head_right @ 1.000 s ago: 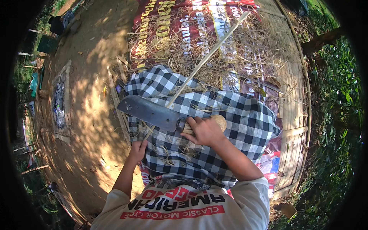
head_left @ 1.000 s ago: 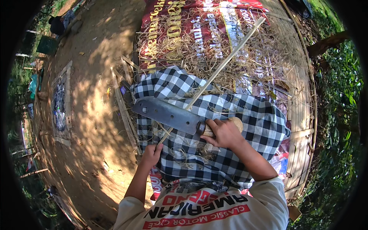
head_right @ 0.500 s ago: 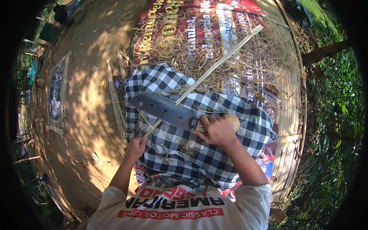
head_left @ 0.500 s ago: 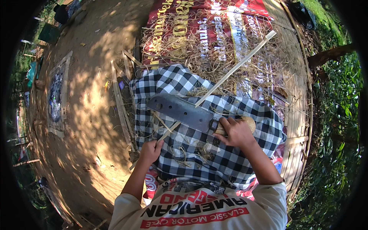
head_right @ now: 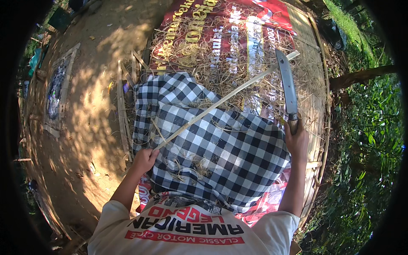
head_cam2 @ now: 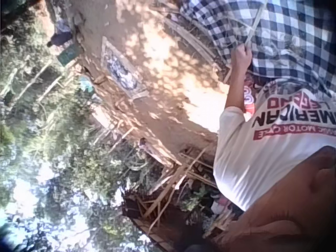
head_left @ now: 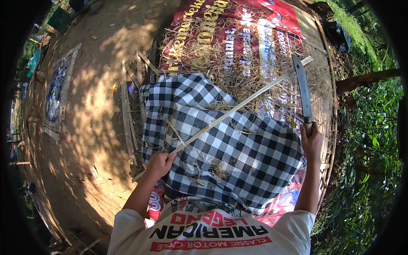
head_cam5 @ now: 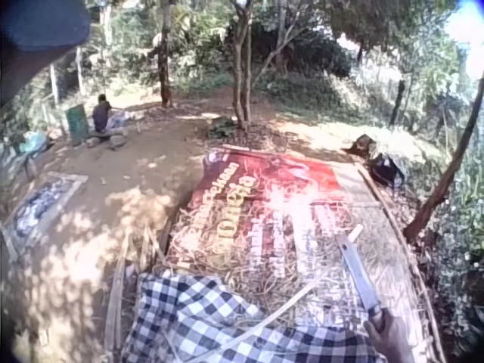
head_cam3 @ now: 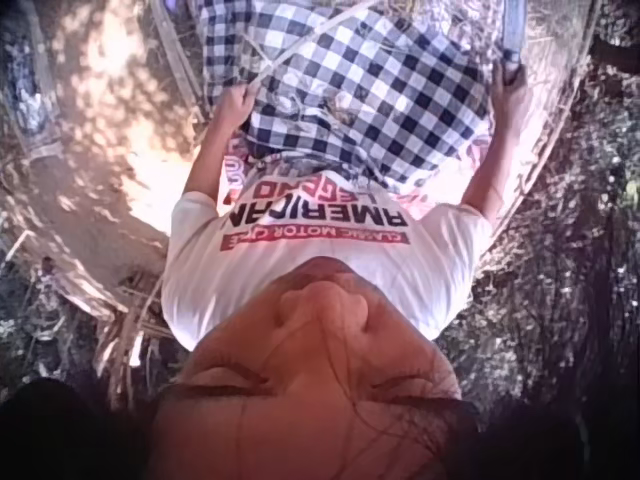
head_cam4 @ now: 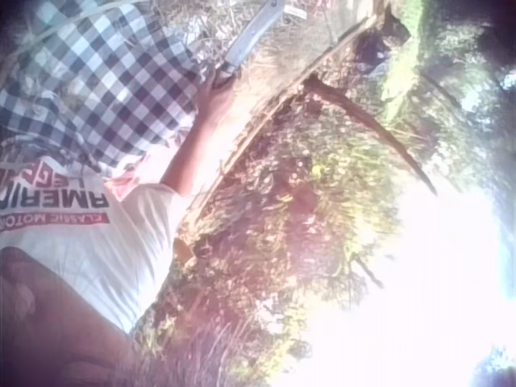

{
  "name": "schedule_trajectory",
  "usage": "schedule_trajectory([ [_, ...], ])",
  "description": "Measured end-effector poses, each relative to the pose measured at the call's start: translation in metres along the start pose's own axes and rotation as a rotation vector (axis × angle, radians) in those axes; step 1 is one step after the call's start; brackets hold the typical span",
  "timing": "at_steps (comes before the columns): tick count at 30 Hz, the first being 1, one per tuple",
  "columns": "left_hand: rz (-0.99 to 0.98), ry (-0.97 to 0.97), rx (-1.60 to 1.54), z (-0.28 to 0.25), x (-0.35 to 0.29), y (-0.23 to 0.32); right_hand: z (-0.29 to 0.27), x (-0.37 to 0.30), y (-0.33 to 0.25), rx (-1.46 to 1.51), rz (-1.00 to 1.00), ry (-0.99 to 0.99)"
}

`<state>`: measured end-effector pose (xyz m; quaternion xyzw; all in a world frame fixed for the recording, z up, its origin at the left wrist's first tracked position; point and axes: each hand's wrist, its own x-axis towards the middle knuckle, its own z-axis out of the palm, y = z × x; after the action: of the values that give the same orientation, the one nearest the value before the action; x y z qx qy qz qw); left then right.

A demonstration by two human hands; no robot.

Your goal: The person shaves a bamboo stick with a large blade and trims its length.

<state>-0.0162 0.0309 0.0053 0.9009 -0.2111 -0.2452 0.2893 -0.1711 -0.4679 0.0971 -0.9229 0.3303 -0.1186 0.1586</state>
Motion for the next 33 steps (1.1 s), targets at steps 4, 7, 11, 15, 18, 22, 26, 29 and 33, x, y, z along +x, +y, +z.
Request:
schedule_trajectory([
  [4, -0.030, -0.017, -0.130, 0.000, 0.000, 0.001, -0.011, -0.018, -0.021, 0.121, 0.032, -0.004],
  [7, -0.072, -0.073, -0.140, -0.005, 0.000, -0.001, 0.013, -0.037, -0.062, 0.200, -0.076, -0.160],
  [11, -0.075, -0.195, -0.226, -0.015, 0.004, -0.007, 0.068, -0.056, -0.121, 0.182, -0.420, -0.272],
  [15, -0.262, -0.342, -0.432, -0.016, 0.004, -0.017, 0.101, -0.064, -0.148, 0.151, -0.552, -0.394],
  [18, -0.220, -0.307, -0.308, -0.017, 0.006, -0.015, 0.105, -0.060, -0.151, 0.153, -0.554, -0.408],
  [22, -0.098, -0.169, -0.162, -0.013, 0.006, -0.004, 0.105, -0.050, -0.138, 0.063, -0.579, -0.401],
  [26, -0.086, -0.152, -0.068, -0.013, 0.004, 0.005, 0.095, -0.041, -0.120, 0.015, -0.627, -0.352],
  [29, -0.076, -0.089, -0.063, -0.014, 0.000, 0.011, 0.079, -0.025, -0.099, -0.041, -0.490, -0.320],
  [33, -0.038, -0.126, -0.014, -0.013, 0.011, 0.011, 0.033, 0.024, -0.049, 0.010, -0.112, -0.176],
])
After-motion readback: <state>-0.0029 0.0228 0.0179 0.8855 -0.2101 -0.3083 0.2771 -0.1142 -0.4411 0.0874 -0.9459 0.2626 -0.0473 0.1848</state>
